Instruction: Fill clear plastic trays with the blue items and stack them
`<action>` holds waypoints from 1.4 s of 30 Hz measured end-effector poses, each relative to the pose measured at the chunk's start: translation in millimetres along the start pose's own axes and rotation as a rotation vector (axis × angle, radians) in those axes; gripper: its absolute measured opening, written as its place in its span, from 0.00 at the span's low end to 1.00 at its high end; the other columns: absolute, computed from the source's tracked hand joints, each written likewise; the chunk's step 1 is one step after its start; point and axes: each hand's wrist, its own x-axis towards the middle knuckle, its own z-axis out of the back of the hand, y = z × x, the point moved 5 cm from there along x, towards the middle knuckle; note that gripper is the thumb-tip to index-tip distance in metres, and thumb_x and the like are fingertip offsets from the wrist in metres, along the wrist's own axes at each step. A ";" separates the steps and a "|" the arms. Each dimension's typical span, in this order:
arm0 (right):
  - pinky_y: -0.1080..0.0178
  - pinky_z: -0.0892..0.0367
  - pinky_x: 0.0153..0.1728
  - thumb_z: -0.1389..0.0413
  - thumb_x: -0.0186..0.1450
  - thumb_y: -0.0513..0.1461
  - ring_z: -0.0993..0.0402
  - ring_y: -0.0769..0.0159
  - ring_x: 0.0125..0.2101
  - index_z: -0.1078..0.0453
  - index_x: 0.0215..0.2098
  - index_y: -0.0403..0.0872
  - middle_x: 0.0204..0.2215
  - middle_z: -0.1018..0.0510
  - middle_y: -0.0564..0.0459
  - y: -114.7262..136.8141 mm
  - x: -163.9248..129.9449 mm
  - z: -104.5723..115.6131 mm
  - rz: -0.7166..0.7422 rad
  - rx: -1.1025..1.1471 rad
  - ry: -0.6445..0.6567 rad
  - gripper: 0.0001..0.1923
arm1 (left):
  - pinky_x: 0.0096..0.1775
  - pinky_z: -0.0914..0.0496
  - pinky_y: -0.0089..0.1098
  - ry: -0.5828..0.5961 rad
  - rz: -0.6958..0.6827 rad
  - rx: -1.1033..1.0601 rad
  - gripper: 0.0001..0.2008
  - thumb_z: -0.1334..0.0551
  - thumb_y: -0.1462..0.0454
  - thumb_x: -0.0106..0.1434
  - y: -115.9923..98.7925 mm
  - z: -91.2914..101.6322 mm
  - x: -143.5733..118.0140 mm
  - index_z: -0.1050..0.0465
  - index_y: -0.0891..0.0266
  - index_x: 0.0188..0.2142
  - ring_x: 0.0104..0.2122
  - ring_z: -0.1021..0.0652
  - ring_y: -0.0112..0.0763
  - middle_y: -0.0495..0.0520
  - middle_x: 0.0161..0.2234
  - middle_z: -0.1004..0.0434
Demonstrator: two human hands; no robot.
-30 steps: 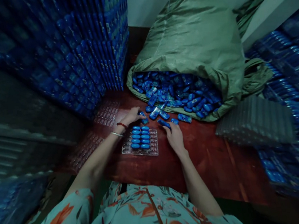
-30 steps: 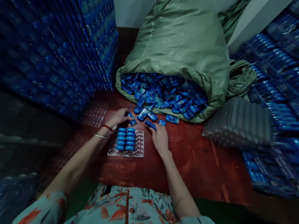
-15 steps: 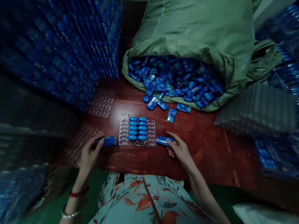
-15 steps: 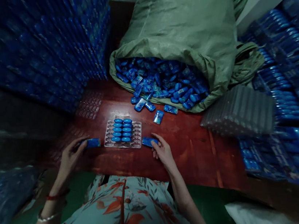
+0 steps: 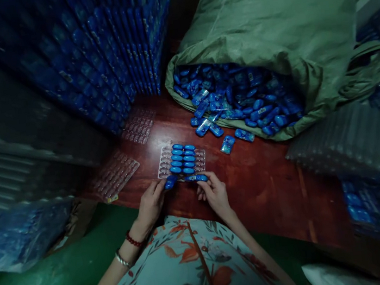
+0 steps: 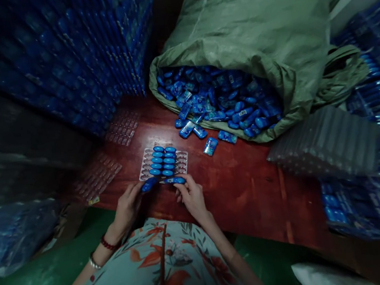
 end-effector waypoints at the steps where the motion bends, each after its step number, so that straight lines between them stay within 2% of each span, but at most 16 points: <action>1: 0.69 0.34 0.19 0.51 0.65 0.46 0.30 0.71 0.16 0.33 0.45 0.48 0.19 0.27 0.59 -1.7 2.0 -4.8 0.031 -0.081 -0.015 0.15 | 0.39 0.28 0.31 0.023 -0.032 0.045 0.16 0.52 0.68 0.67 -0.6 -4.1 2.7 0.36 0.60 0.52 0.37 0.25 0.31 0.57 0.40 0.29; 5: 0.67 0.31 0.34 0.53 0.68 0.42 0.23 0.67 0.31 0.33 0.49 0.47 0.33 0.20 0.50 1.4 1.0 -11.7 0.276 -0.560 -0.013 0.15 | 0.39 0.28 0.32 0.147 -0.139 0.127 0.17 0.53 0.71 0.66 -0.6 -16.9 11.2 0.37 0.62 0.52 0.35 0.26 0.32 0.57 0.37 0.29; 7: 0.67 0.33 0.37 0.53 0.68 0.41 0.24 0.66 0.35 0.32 0.50 0.45 0.36 0.21 0.47 7.7 -2.9 -12.4 0.380 -0.787 0.017 0.15 | 0.38 0.28 0.33 0.213 -0.156 0.153 0.17 0.53 0.71 0.65 -1.0 -18.4 14.4 0.38 0.62 0.52 0.35 0.26 0.32 0.56 0.36 0.29; 12: 0.66 0.36 0.32 0.55 0.69 0.39 0.26 0.63 0.32 0.33 0.51 0.42 0.30 0.22 0.46 32.8 -2.6 -18.7 0.399 -1.218 0.136 0.16 | 0.40 0.28 0.35 0.418 -0.178 0.293 0.21 0.53 0.77 0.59 -14.9 -19.2 26.4 0.39 0.65 0.51 0.36 0.26 0.34 0.59 0.38 0.30; 16: 0.63 0.37 0.29 0.56 0.67 0.32 0.27 0.61 0.31 0.34 0.49 0.39 0.30 0.24 0.42 51.3 3.1 -26.2 0.423 -1.387 0.247 0.16 | 0.40 0.28 0.38 0.520 -0.238 0.445 0.17 0.52 0.77 0.59 -33.9 -22.4 41.1 0.38 0.67 0.46 0.38 0.25 0.38 0.61 0.38 0.30; 19: 0.62 0.38 0.27 0.56 0.64 0.29 0.28 0.60 0.30 0.33 0.47 0.36 0.30 0.25 0.40 60.1 3.5 -28.8 0.475 -1.455 0.241 0.16 | 0.37 0.28 0.38 0.569 -0.257 0.495 0.14 0.52 0.76 0.59 -38.3 -25.4 44.9 0.37 0.68 0.44 0.35 0.25 0.39 0.61 0.36 0.30; 23: 0.62 0.41 0.23 0.58 0.62 0.25 0.29 0.60 0.26 0.32 0.42 0.34 0.26 0.26 0.40 72.6 -3.6 -39.4 0.561 -1.495 0.243 0.16 | 0.37 0.27 0.37 0.539 -0.204 0.458 0.15 0.52 0.77 0.58 -28.8 -24.0 39.7 0.38 0.67 0.43 0.35 0.25 0.38 0.60 0.36 0.30; 26: 0.63 0.42 0.22 0.59 0.62 0.25 0.30 0.61 0.24 0.31 0.40 0.32 0.25 0.26 0.40 82.4 -6.6 -49.9 0.593 -1.519 0.266 0.16 | 0.36 0.27 0.34 0.525 -0.172 0.508 0.15 0.51 0.78 0.57 -21.8 -21.4 37.5 0.37 0.67 0.42 0.34 0.24 0.36 0.59 0.36 0.29; 30: 0.63 0.38 0.23 0.58 0.62 0.25 0.28 0.61 0.25 0.32 0.40 0.31 0.25 0.25 0.39 82.1 -0.1 -53.7 0.581 -1.524 0.317 0.15 | 0.35 0.28 0.33 0.570 -0.174 0.616 0.12 0.49 0.77 0.58 -26.6 -22.7 42.1 0.36 0.67 0.39 0.33 0.24 0.36 0.58 0.33 0.28; 33: 0.64 0.36 0.24 0.55 0.64 0.28 0.26 0.61 0.27 0.32 0.40 0.37 0.27 0.24 0.41 71.6 6.8 -48.0 0.502 -1.484 0.334 0.11 | 0.33 0.29 0.33 0.558 -0.196 0.719 0.11 0.49 0.78 0.59 -36.8 -26.4 47.0 0.35 0.70 0.39 0.32 0.24 0.37 0.61 0.33 0.28; 35: 0.64 0.35 0.25 0.53 0.67 0.34 0.25 0.61 0.29 0.33 0.40 0.40 0.29 0.24 0.43 64.5 8.2 -41.7 0.414 -1.432 0.305 0.08 | 0.32 0.30 0.32 0.532 -0.184 0.753 0.11 0.50 0.78 0.60 -41.8 -27.2 50.1 0.35 0.71 0.39 0.32 0.24 0.37 0.63 0.34 0.28; 38: 0.66 0.37 0.25 0.53 0.68 0.46 0.24 0.62 0.29 0.33 0.44 0.44 0.28 0.23 0.46 58.0 5.5 -24.1 0.285 -1.327 0.181 0.15 | 0.30 0.30 0.31 0.551 -0.121 0.684 0.09 0.49 0.76 0.62 -41.6 -22.1 53.5 0.35 0.70 0.40 0.32 0.23 0.38 0.63 0.35 0.27; 40: 0.67 0.39 0.25 0.55 0.68 0.49 0.24 0.64 0.29 0.33 0.46 0.46 0.29 0.22 0.48 55.4 6.5 0.7 0.190 -1.241 0.031 0.18 | 0.30 0.30 0.31 0.571 -0.070 0.567 0.05 0.47 0.71 0.64 -37.6 -11.4 56.7 0.34 0.68 0.39 0.33 0.23 0.38 0.61 0.35 0.26; 42: 0.67 0.39 0.27 0.57 0.69 0.48 0.24 0.64 0.32 0.32 0.47 0.48 0.34 0.22 0.48 51.9 14.8 37.9 0.082 -1.158 -0.164 0.18 | 0.31 0.31 0.31 0.527 -0.044 0.439 0.07 0.45 0.64 0.66 -33.6 4.7 66.0 0.33 0.67 0.38 0.32 0.23 0.37 0.59 0.34 0.26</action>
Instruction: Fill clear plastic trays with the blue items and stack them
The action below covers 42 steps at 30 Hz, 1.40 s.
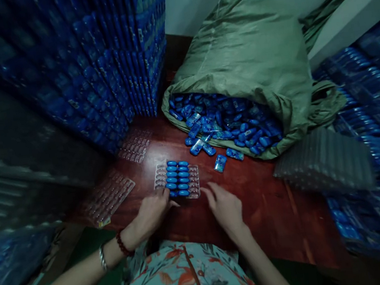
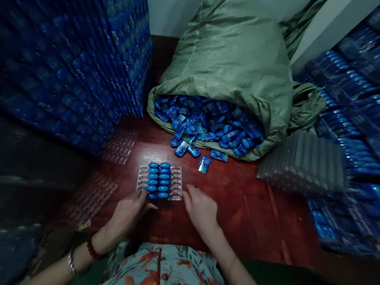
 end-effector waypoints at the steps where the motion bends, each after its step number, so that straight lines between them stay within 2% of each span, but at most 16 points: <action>1: 0.66 0.39 0.29 0.57 0.69 0.47 0.25 0.63 0.34 0.32 0.47 0.48 0.38 0.22 0.47 -20.4 8.7 4.6 -0.094 0.024 -0.045 0.18 | 0.31 0.31 0.31 -0.049 -0.009 -0.054 0.09 0.46 0.61 0.66 5.5 10.0 3.2 0.33 0.66 0.38 0.32 0.23 0.37 0.58 0.34 0.25; 4: 0.63 0.37 0.35 0.57 0.68 0.46 0.27 0.58 0.41 0.36 0.54 0.45 0.45 0.27 0.42 -76.4 45.5 8.3 -0.290 0.068 -0.037 0.21 | 0.34 0.32 0.29 -0.192 -0.059 -0.154 0.13 0.50 0.58 0.68 13.6 40.4 32.3 0.32 0.64 0.37 0.33 0.23 0.34 0.56 0.34 0.25; 7: 0.60 0.37 0.40 0.55 0.67 0.49 0.30 0.56 0.46 0.39 0.56 0.46 0.50 0.30 0.43 -103.7 85.0 1.3 -0.354 0.148 0.096 0.24 | 0.37 0.32 0.30 -0.198 -0.105 -0.165 0.13 0.48 0.59 0.67 2.5 57.3 89.5 0.30 0.64 0.37 0.36 0.23 0.36 0.59 0.35 0.24; 10: 0.58 0.37 0.43 0.53 0.64 0.54 0.32 0.54 0.49 0.40 0.56 0.48 0.51 0.31 0.43 -99.1 108.6 -3.7 -0.351 0.185 0.170 0.27 | 0.39 0.31 0.32 -0.049 -0.074 -0.144 0.14 0.44 0.58 0.64 -18.7 53.8 152.0 0.29 0.67 0.41 0.39 0.23 0.41 0.64 0.38 0.23; 12: 0.57 0.36 0.42 0.53 0.63 0.56 0.31 0.51 0.48 0.40 0.55 0.47 0.49 0.29 0.41 -90.2 112.4 -5.6 -0.378 0.158 0.178 0.30 | 0.39 0.30 0.34 0.002 -0.019 -0.135 0.16 0.41 0.57 0.62 -30.0 46.3 184.0 0.27 0.71 0.39 0.40 0.22 0.46 0.68 0.38 0.23; 15: 0.57 0.36 0.39 0.50 0.62 0.55 0.29 0.50 0.45 0.41 0.53 0.45 0.44 0.26 0.39 -78.0 108.6 -13.1 -0.363 0.128 0.209 0.29 | 0.38 0.30 0.35 0.026 0.006 -0.147 0.14 0.38 0.59 0.59 -37.5 32.1 212.8 0.26 0.72 0.34 0.40 0.22 0.48 0.70 0.35 0.23; 18: 0.60 0.36 0.37 0.47 0.62 0.50 0.27 0.53 0.42 0.40 0.52 0.45 0.40 0.25 0.40 -76.1 102.5 -23.9 -0.297 0.169 0.221 0.25 | 0.39 0.30 0.34 0.028 -0.012 -0.182 0.10 0.38 0.63 0.59 -28.3 22.2 222.5 0.26 0.70 0.35 0.39 0.22 0.46 0.68 0.36 0.23; 21: 0.62 0.35 0.35 0.43 0.58 0.48 0.26 0.56 0.37 0.38 0.47 0.45 0.35 0.24 0.45 -87.8 95.3 -32.3 -0.305 0.297 0.143 0.23 | 0.38 0.31 0.31 0.012 -0.032 -0.242 0.11 0.38 0.64 0.58 -4.7 22.6 215.3 0.27 0.67 0.40 0.39 0.22 0.41 0.64 0.37 0.22; 24: 0.64 0.36 0.25 0.42 0.55 0.50 0.28 0.63 0.22 0.38 0.45 0.46 0.22 0.27 0.55 -101.4 83.3 -43.2 -0.382 0.584 0.079 0.24 | 0.37 0.31 0.29 -0.029 -0.017 -0.298 0.13 0.43 0.63 0.62 28.7 30.2 189.0 0.32 0.66 0.46 0.38 0.22 0.36 0.60 0.39 0.22; 27: 0.68 0.43 0.13 0.44 0.55 0.53 0.37 0.70 0.11 0.41 0.50 0.46 0.15 0.33 0.63 -102.1 67.8 -53.8 -0.432 1.029 0.045 0.31 | 0.38 0.32 0.30 -0.219 0.058 -0.464 0.19 0.47 0.61 0.64 65.8 41.7 143.7 0.39 0.64 0.54 0.38 0.23 0.34 0.59 0.43 0.24; 30: 0.71 0.44 0.10 0.42 0.54 0.53 0.36 0.73 0.12 0.40 0.52 0.47 0.19 0.31 0.62 -90.6 55.1 -53.6 -0.434 1.360 -0.011 0.32 | 0.39 0.32 0.29 -0.423 0.175 -0.742 0.19 0.46 0.56 0.63 95.3 42.0 89.1 0.35 0.61 0.51 0.38 0.24 0.33 0.55 0.43 0.25; 33: 0.72 0.37 0.14 0.39 0.52 0.50 0.32 0.74 0.17 0.35 0.47 0.48 0.23 0.30 0.60 -72.4 51.7 -48.6 -0.427 1.543 0.010 0.28 | 0.32 0.31 0.28 -0.398 0.289 -1.038 0.20 0.46 0.51 0.62 106.9 21.6 48.1 0.30 0.64 0.43 0.32 0.25 0.31 0.54 0.38 0.24; 36: 0.68 0.28 0.24 0.36 0.48 0.47 0.28 0.72 0.25 0.34 0.46 0.49 0.30 0.28 0.58 -52.2 59.3 -45.5 -0.343 1.608 0.106 0.29 | 0.31 0.31 0.27 -0.337 0.324 -1.233 0.24 0.38 0.50 0.54 106.6 -2.8 30.6 0.30 0.65 0.44 0.29 0.26 0.29 0.55 0.37 0.24; 38: 0.65 0.26 0.29 0.34 0.46 0.47 0.26 0.70 0.28 0.35 0.47 0.48 0.31 0.27 0.58 -42.5 65.7 -48.3 -0.294 1.541 0.174 0.32 | 0.32 0.30 0.28 -0.309 0.319 -1.276 0.27 0.33 0.52 0.48 104.8 -17.3 30.1 0.30 0.65 0.45 0.30 0.25 0.30 0.54 0.36 0.23; 40: 0.63 0.26 0.28 0.35 0.46 0.49 0.26 0.68 0.25 0.37 0.48 0.47 0.28 0.26 0.58 -37.8 69.3 -54.8 -0.289 1.410 0.228 0.34 | 0.32 0.30 0.30 -0.332 0.351 -1.256 0.26 0.33 0.53 0.48 105.4 -27.8 32.2 0.30 0.65 0.43 0.29 0.25 0.30 0.53 0.34 0.23; 42: 0.63 0.29 0.21 0.38 0.48 0.53 0.28 0.67 0.19 0.37 0.48 0.46 0.22 0.27 0.60 -36.8 68.8 -60.6 -0.292 1.264 0.253 0.34 | 0.33 0.30 0.31 -0.401 0.366 -1.144 0.20 0.36 0.53 0.53 106.4 -29.7 33.5 0.29 0.64 0.40 0.30 0.25 0.31 0.53 0.34 0.23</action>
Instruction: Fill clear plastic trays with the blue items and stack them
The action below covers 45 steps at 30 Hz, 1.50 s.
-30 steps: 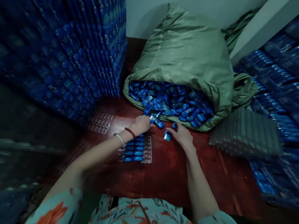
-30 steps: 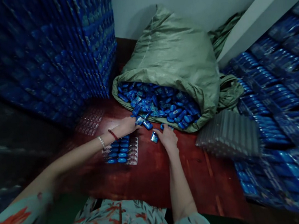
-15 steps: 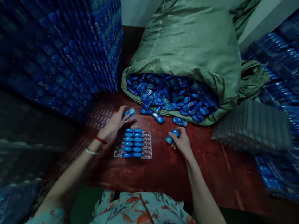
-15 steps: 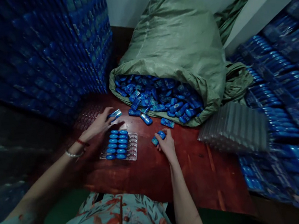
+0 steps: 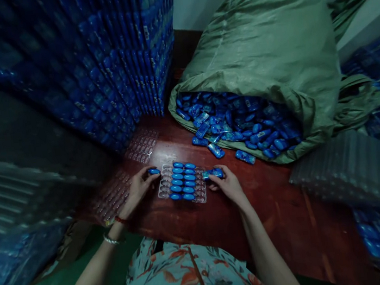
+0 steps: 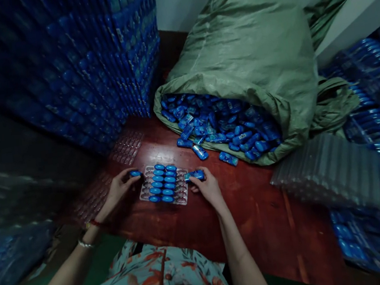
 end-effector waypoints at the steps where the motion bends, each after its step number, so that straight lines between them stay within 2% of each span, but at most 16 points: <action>1: 0.64 0.31 0.19 0.39 0.49 0.54 0.29 0.67 0.17 0.37 0.48 0.46 0.20 0.28 0.60 -1.8 -1.0 0.3 0.005 -0.074 -0.018 0.33 | 0.35 0.30 0.31 -0.034 -0.053 0.073 0.17 0.37 0.54 0.55 -2.7 0.7 0.3 0.27 0.63 0.39 0.32 0.25 0.32 0.53 0.34 0.23; 5: 0.66 0.37 0.19 0.44 0.54 0.58 0.35 0.68 0.14 0.31 0.36 0.47 0.13 0.33 0.61 -0.5 -10.9 9.5 0.104 -0.353 -0.179 0.25 | 0.38 0.31 0.31 -0.183 -0.255 0.296 0.11 0.38 0.56 0.58 -23.9 7.1 2.2 0.24 0.60 0.36 0.35 0.26 0.31 0.52 0.35 0.27; 7: 0.66 0.38 0.22 0.50 0.58 0.59 0.35 0.68 0.15 0.32 0.29 0.47 0.10 0.35 0.61 2.2 -13.7 14.0 0.124 -0.432 -0.245 0.24 | 0.39 0.31 0.31 -0.215 -0.289 0.226 0.11 0.38 0.56 0.58 -32.3 7.3 7.3 0.25 0.61 0.35 0.36 0.26 0.31 0.52 0.36 0.28; 10: 0.67 0.39 0.25 0.56 0.64 0.56 0.32 0.66 0.18 0.34 0.29 0.48 0.13 0.31 0.58 11.9 -10.1 13.8 0.166 -0.558 -0.265 0.23 | 0.41 0.31 0.31 -0.138 -0.282 0.084 0.11 0.40 0.58 0.59 -38.6 -2.6 19.3 0.28 0.63 0.37 0.36 0.25 0.31 0.52 0.35 0.27; 13: 0.67 0.41 0.28 0.57 0.68 0.49 0.28 0.65 0.26 0.34 0.36 0.48 0.25 0.24 0.53 26.9 -2.7 2.6 0.230 -0.857 -0.163 0.17 | 0.42 0.31 0.32 -0.071 -0.305 0.112 0.11 0.41 0.58 0.60 -41.9 -13.2 27.4 0.29 0.63 0.38 0.37 0.25 0.32 0.53 0.36 0.25; 16: 0.67 0.43 0.28 0.56 0.69 0.45 0.26 0.63 0.33 0.36 0.42 0.49 0.34 0.23 0.50 39.7 0.2 -10.8 0.259 -1.171 -0.002 0.12 | 0.43 0.32 0.32 -0.025 -0.391 0.199 0.10 0.42 0.59 0.62 -44.0 -17.2 29.9 0.29 0.63 0.39 0.37 0.26 0.32 0.54 0.37 0.24; 19: 0.67 0.42 0.29 0.58 0.70 0.44 0.27 0.61 0.38 0.37 0.45 0.48 0.37 0.24 0.46 53.7 -2.0 -20.9 0.315 -1.383 0.123 0.13 | 0.42 0.32 0.32 0.076 -0.482 0.280 0.09 0.44 0.60 0.63 -45.0 -19.7 30.8 0.30 0.63 0.39 0.36 0.26 0.31 0.54 0.36 0.25; 23: 0.64 0.39 0.31 0.59 0.70 0.40 0.28 0.58 0.38 0.37 0.46 0.44 0.35 0.25 0.41 71.5 -3.1 -33.3 0.357 -1.551 0.206 0.13 | 0.40 0.33 0.30 0.243 -0.557 0.429 0.10 0.47 0.63 0.65 -45.6 -27.6 32.1 0.30 0.63 0.41 0.35 0.27 0.31 0.54 0.35 0.28; 27: 0.62 0.36 0.32 0.58 0.68 0.33 0.27 0.55 0.37 0.35 0.43 0.41 0.34 0.24 0.36 81.0 -1.5 -50.5 0.339 -1.597 0.193 0.12 | 0.38 0.33 0.30 0.363 -0.553 0.530 0.10 0.49 0.66 0.65 -41.8 -36.8 29.1 0.31 0.62 0.42 0.34 0.28 0.30 0.54 0.35 0.31; 32: 0.61 0.35 0.33 0.58 0.67 0.32 0.26 0.55 0.38 0.35 0.44 0.41 0.36 0.24 0.35 81.8 -3.7 -55.6 0.306 -1.594 0.156 0.13 | 0.37 0.33 0.29 0.370 -0.562 0.471 0.11 0.49 0.66 0.65 -37.8 -35.7 26.7 0.31 0.62 0.43 0.33 0.28 0.29 0.54 0.35 0.30; 36: 0.62 0.36 0.34 0.59 0.70 0.46 0.25 0.56 0.38 0.38 0.50 0.45 0.35 0.22 0.42 79.8 -2.2 -25.5 0.276 -1.483 0.246 0.18 | 0.39 0.32 0.30 0.483 -0.494 0.353 0.14 0.44 0.58 0.63 -45.4 -34.2 43.2 0.29 0.63 0.44 0.35 0.26 0.31 0.55 0.36 0.25; 37: 0.62 0.36 0.34 0.61 0.70 0.48 0.25 0.56 0.38 0.38 0.50 0.47 0.35 0.22 0.44 79.9 1.5 -13.8 0.254 -1.430 0.229 0.20 | 0.39 0.32 0.30 0.479 -0.459 0.337 0.17 0.46 0.56 0.64 -50.5 -34.9 51.9 0.29 0.63 0.46 0.35 0.26 0.31 0.55 0.37 0.25; 39: 0.62 0.37 0.35 0.66 0.70 0.49 0.26 0.57 0.40 0.38 0.50 0.49 0.38 0.23 0.46 80.9 14.4 10.7 0.200 -1.347 0.080 0.22 | 0.39 0.32 0.30 0.393 -0.425 0.342 0.20 0.53 0.56 0.68 -65.9 -40.1 73.4 0.31 0.63 0.48 0.36 0.26 0.31 0.55 0.39 0.24; 41: 0.61 0.37 0.36 0.66 0.71 0.48 0.27 0.57 0.42 0.39 0.50 0.48 0.43 0.26 0.44 79.5 30.4 27.8 0.139 -1.310 -0.119 0.22 | 0.41 0.32 0.30 0.322 -0.481 0.423 0.21 0.55 0.56 0.68 -85.2 -58.0 94.8 0.30 0.65 0.47 0.37 0.26 0.31 0.55 0.39 0.25; 42: 0.61 0.37 0.37 0.64 0.70 0.48 0.28 0.57 0.43 0.39 0.51 0.47 0.45 0.28 0.43 77.1 38.1 30.2 0.119 -1.305 -0.183 0.21 | 0.42 0.33 0.30 0.334 -0.544 0.506 0.19 0.53 0.57 0.68 -94.2 -73.1 103.6 0.30 0.65 0.46 0.39 0.26 0.32 0.55 0.40 0.25; 45: 0.62 0.36 0.37 0.58 0.68 0.48 0.29 0.58 0.43 0.40 0.52 0.45 0.48 0.33 0.41 66.1 54.7 17.2 0.139 -1.315 -0.212 0.20 | 0.46 0.33 0.32 0.496 -0.720 0.817 0.14 0.44 0.62 0.63 -106.0 -127.0 121.4 0.31 0.64 0.48 0.45 0.28 0.35 0.59 0.48 0.30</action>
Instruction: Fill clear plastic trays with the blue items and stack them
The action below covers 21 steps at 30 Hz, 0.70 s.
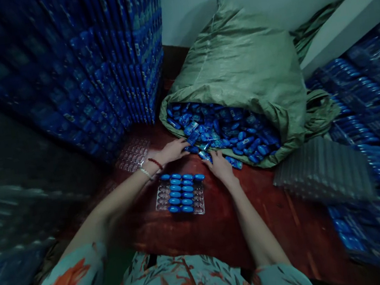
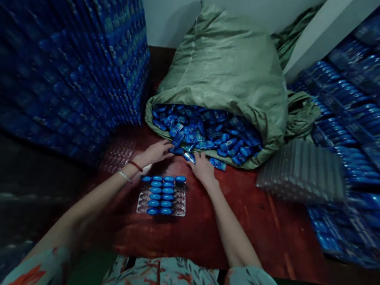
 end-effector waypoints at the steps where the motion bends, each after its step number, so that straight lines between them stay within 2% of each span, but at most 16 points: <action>1: 0.62 0.36 0.37 0.57 0.68 0.47 0.30 0.58 0.43 0.41 0.53 0.45 0.48 0.34 0.42 5.0 0.3 -5.7 0.025 0.001 -0.007 0.20 | 0.47 0.33 0.32 0.046 -0.032 0.054 0.14 0.42 0.65 0.62 -3.5 -7.7 11.9 0.31 0.64 0.48 0.47 0.29 0.36 0.61 0.49 0.31; 4: 0.62 0.35 0.36 0.56 0.68 0.43 0.31 0.59 0.43 0.41 0.54 0.44 0.47 0.36 0.42 5.3 -10.8 -18.4 0.052 0.057 -0.051 0.19 | 0.47 0.34 0.33 0.084 -0.048 0.078 0.13 0.45 0.71 0.61 -3.0 -19.5 28.3 0.30 0.64 0.45 0.47 0.29 0.36 0.62 0.48 0.31; 7: 0.60 0.35 0.40 0.53 0.66 0.42 0.31 0.59 0.41 0.38 0.53 0.45 0.44 0.34 0.44 -18.0 -35.5 -27.4 0.054 0.281 -0.106 0.19 | 0.48 0.34 0.31 0.098 -0.041 0.061 0.13 0.46 0.70 0.62 10.0 -14.8 13.5 0.31 0.63 0.45 0.45 0.27 0.33 0.60 0.47 0.30; 9: 0.57 0.35 0.44 0.51 0.64 0.44 0.31 0.59 0.41 0.34 0.48 0.45 0.40 0.32 0.46 -39.4 -57.4 -32.9 0.031 0.485 -0.158 0.16 | 0.47 0.34 0.31 0.064 -0.005 0.011 0.13 0.47 0.68 0.63 22.5 -3.8 -14.1 0.34 0.64 0.48 0.45 0.27 0.33 0.59 0.46 0.29; 11: 0.56 0.33 0.43 0.50 0.63 0.46 0.31 0.59 0.41 0.32 0.43 0.46 0.38 0.30 0.47 -56.7 -81.4 -39.7 -0.028 0.677 -0.180 0.15 | 0.45 0.33 0.32 -0.057 0.093 -0.111 0.14 0.47 0.65 0.65 34.9 11.1 -53.7 0.36 0.64 0.49 0.43 0.26 0.34 0.59 0.44 0.27; 13: 0.57 0.29 0.37 0.51 0.63 0.48 0.30 0.59 0.40 0.32 0.43 0.47 0.40 0.31 0.47 -62.0 -103.8 -46.5 -0.071 0.854 -0.137 0.17 | 0.41 0.31 0.32 -0.211 0.224 -0.235 0.14 0.47 0.62 0.65 42.1 23.6 -100.9 0.37 0.63 0.49 0.38 0.24 0.34 0.57 0.40 0.26; 15: 0.59 0.28 0.32 0.52 0.63 0.49 0.29 0.61 0.37 0.33 0.45 0.48 0.42 0.32 0.47 -54.6 -119.9 -47.3 -0.059 0.966 -0.087 0.18 | 0.40 0.31 0.32 -0.343 0.292 -0.299 0.12 0.45 0.59 0.64 37.4 30.7 -146.1 0.34 0.63 0.45 0.37 0.25 0.34 0.55 0.38 0.26; 18: 0.60 0.28 0.35 0.51 0.64 0.46 0.29 0.62 0.37 0.34 0.45 0.48 0.42 0.31 0.47 -34.0 -126.6 -32.3 0.041 0.898 -0.161 0.15 | 0.38 0.30 0.31 -0.457 0.360 -0.274 0.10 0.43 0.60 0.62 16.7 30.0 -194.3 0.30 0.62 0.40 0.35 0.26 0.32 0.54 0.36 0.28; 21: 0.59 0.32 0.44 0.54 0.67 0.41 0.31 0.62 0.42 0.34 0.46 0.49 0.42 0.31 0.47 -10.4 -116.9 -15.4 0.224 0.699 -0.221 0.12 | 0.39 0.30 0.32 -0.482 0.368 -0.266 0.12 0.46 0.64 0.63 -5.1 16.7 -211.5 0.31 0.61 0.45 0.38 0.26 0.33 0.56 0.40 0.29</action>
